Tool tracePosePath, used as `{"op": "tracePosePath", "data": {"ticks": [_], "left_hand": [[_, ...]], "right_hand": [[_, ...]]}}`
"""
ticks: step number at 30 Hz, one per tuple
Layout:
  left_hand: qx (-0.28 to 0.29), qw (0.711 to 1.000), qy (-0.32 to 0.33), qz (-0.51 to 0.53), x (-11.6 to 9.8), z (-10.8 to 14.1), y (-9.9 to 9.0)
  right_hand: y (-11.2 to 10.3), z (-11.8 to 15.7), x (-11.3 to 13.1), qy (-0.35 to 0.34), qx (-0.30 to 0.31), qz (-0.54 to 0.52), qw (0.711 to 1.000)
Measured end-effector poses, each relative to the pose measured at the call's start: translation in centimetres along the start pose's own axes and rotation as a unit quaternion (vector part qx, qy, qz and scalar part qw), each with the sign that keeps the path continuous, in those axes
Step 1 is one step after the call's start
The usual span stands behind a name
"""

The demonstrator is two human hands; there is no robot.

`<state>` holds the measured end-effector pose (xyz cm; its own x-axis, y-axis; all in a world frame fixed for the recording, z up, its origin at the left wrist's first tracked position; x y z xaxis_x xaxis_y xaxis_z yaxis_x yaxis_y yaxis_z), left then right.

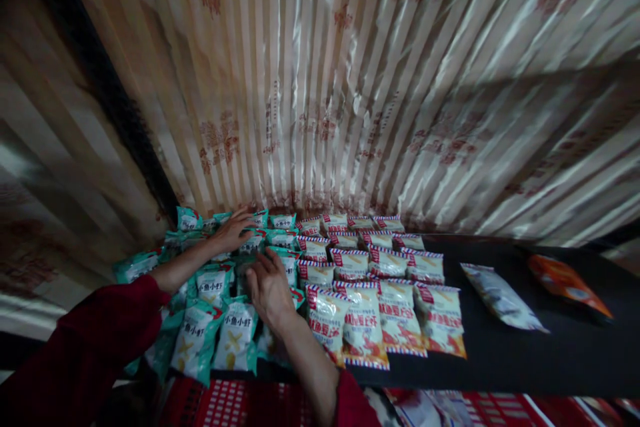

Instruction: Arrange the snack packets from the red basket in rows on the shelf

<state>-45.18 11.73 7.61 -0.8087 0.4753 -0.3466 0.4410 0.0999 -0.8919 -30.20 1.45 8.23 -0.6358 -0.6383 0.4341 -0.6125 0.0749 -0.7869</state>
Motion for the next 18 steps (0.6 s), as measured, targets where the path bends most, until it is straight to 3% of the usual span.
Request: {"op": "tracePosePath", "data": {"ticks": [6,11,18], "left_hand": [[-0.047,0.999,0.012,0.023,-3.1,2.0,-1.8],[0.017,0.999,-0.014,-0.049,-4.6,3.9,-1.3],[0.06,0.992,-0.055,-0.093,-3.6,5.4,-0.8]], "right_hand": [[-0.9,3.3,0.0,0.035,-0.042,-0.041,0.998],[-0.9,4.8,0.2,0.063,-0.063,-0.059,0.994],[-0.7,6.6,2.1,0.055,-0.032,-0.068,0.996]]}}
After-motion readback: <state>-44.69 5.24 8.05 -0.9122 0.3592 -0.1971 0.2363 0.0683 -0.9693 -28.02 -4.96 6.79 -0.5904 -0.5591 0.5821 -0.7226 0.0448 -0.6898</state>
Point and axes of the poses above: each hand's wrist, its own z-axis away from the middle knuckle, its own y-axis out of the palm, x = y × z, the point moved 4 cm from there along -z, towards the middle knuckle, and after that the axes turned 5 degrees about z, right-handed, at the moved point
